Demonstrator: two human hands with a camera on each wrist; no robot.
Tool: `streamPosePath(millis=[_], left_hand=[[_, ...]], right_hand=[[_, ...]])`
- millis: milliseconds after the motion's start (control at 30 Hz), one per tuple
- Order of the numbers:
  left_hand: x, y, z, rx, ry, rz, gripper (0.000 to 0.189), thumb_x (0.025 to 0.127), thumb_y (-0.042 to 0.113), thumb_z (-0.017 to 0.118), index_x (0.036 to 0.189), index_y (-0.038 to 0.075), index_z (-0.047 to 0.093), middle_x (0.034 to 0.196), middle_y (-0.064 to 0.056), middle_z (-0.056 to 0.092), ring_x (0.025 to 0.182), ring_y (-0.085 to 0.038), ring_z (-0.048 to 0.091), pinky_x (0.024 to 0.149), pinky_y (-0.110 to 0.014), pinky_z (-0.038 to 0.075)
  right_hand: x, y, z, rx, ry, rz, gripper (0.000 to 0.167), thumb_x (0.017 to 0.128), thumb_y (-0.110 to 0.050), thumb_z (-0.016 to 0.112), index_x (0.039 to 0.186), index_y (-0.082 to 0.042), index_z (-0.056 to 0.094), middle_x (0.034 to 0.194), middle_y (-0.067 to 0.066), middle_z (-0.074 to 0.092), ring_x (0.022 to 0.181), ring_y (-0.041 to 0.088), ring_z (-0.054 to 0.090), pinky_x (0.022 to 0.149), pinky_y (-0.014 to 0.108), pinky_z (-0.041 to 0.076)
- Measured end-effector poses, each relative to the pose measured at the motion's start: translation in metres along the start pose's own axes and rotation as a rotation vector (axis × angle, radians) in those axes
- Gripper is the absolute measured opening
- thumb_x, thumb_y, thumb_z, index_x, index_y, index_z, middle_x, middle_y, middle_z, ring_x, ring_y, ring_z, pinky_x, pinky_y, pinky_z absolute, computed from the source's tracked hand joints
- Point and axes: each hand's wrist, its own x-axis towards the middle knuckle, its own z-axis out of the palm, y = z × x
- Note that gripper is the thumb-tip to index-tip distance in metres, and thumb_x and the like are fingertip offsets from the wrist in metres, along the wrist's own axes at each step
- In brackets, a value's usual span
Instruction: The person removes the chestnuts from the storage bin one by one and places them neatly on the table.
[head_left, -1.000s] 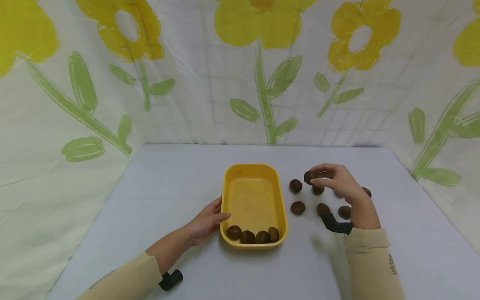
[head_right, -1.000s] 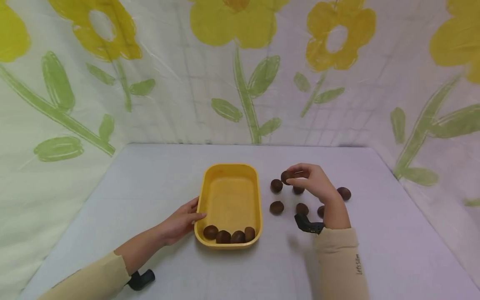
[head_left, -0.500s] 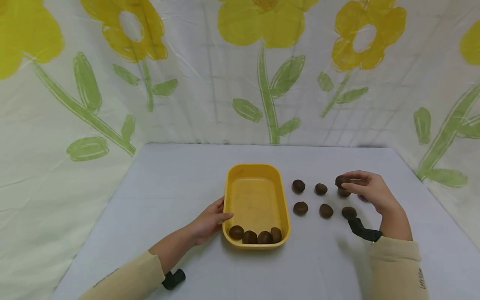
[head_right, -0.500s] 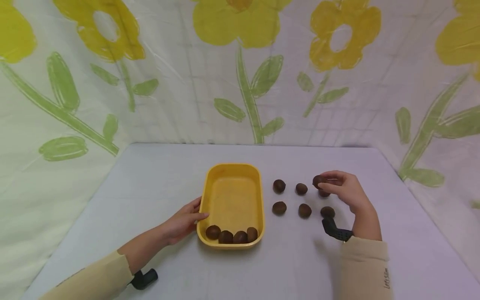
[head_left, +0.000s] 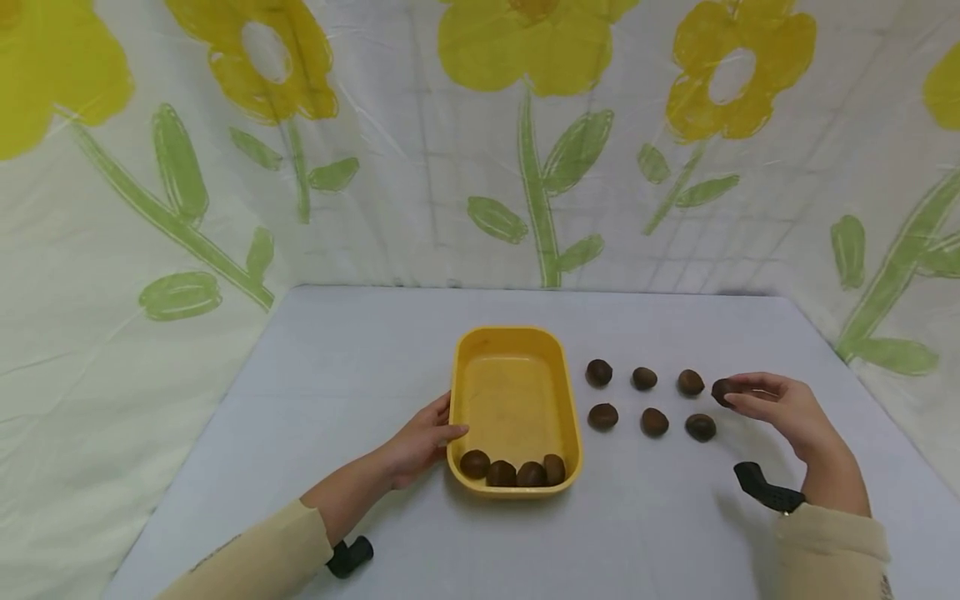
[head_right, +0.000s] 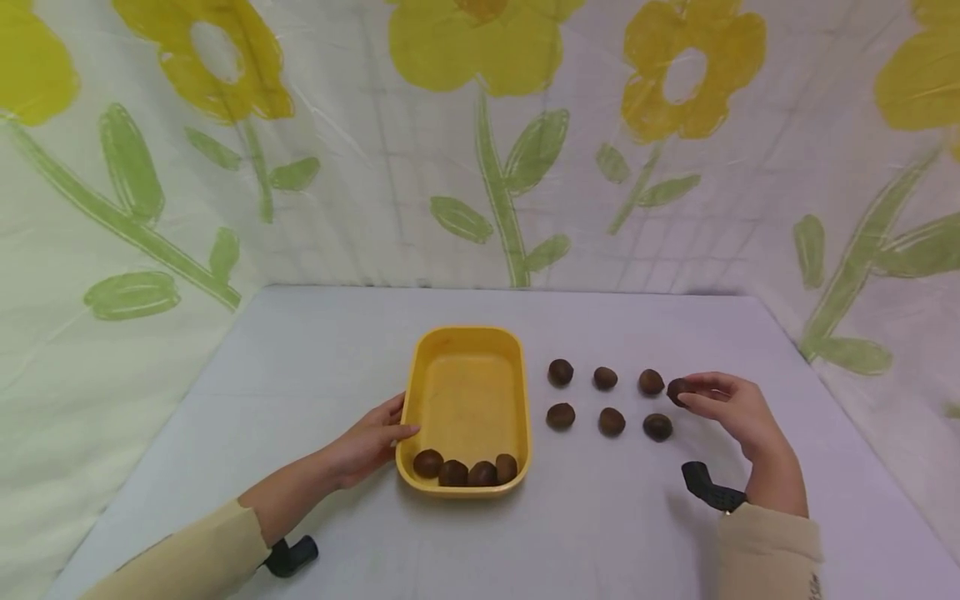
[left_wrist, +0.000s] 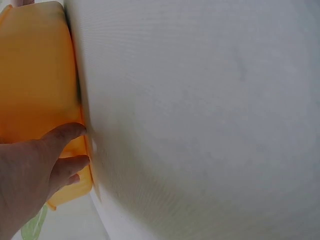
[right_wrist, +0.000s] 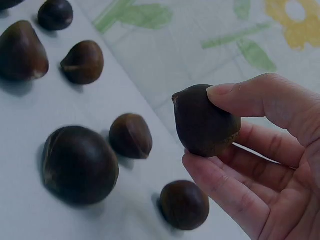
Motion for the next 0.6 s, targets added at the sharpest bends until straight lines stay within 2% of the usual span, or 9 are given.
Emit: streamPosePath(millis=[233,467,600], left_hand=[[0.001,-0.002,-0.002,0.002,0.000,0.000,0.066,0.096,0.009,0.046,0.150,0.008,0.008,0.155,-0.014,0.020,0.131,-0.032,0.041,0.105,-0.050,0.037],[0.001,-0.002,-0.001,0.003,0.002,0.003,0.066,0.096,0.008,0.046,0.150,0.007,0.008,0.155,-0.014,0.018,0.133,-0.033,0.038,0.106,-0.050,0.036],[0.000,-0.001,-0.001,0.005,0.008,0.000,0.066,0.096,0.008,0.045,0.150,0.007,0.007,0.156,-0.014,0.018,0.132,-0.033,0.039,0.105,-0.049,0.037]], right_hand=[[-0.007,0.013,-0.003,-0.042,-0.005,0.067,0.014,0.085,-0.020,0.067,0.098,-0.024,0.063,0.087,-0.029,0.060,0.083,-0.012,0.059,0.069,0.010,0.048],[-0.010,0.023,-0.001,-0.009,-0.003,0.108,0.015,0.084,-0.021,0.069,0.096,-0.028,0.062,0.087,-0.031,0.060,0.082,-0.012,0.059,0.069,0.011,0.049],[-0.010,0.028,-0.001,-0.042,-0.009,0.120,0.019,0.083,-0.024,0.070,0.099,-0.024,0.060,0.087,-0.032,0.058,0.083,-0.011,0.059,0.069,0.011,0.049]])
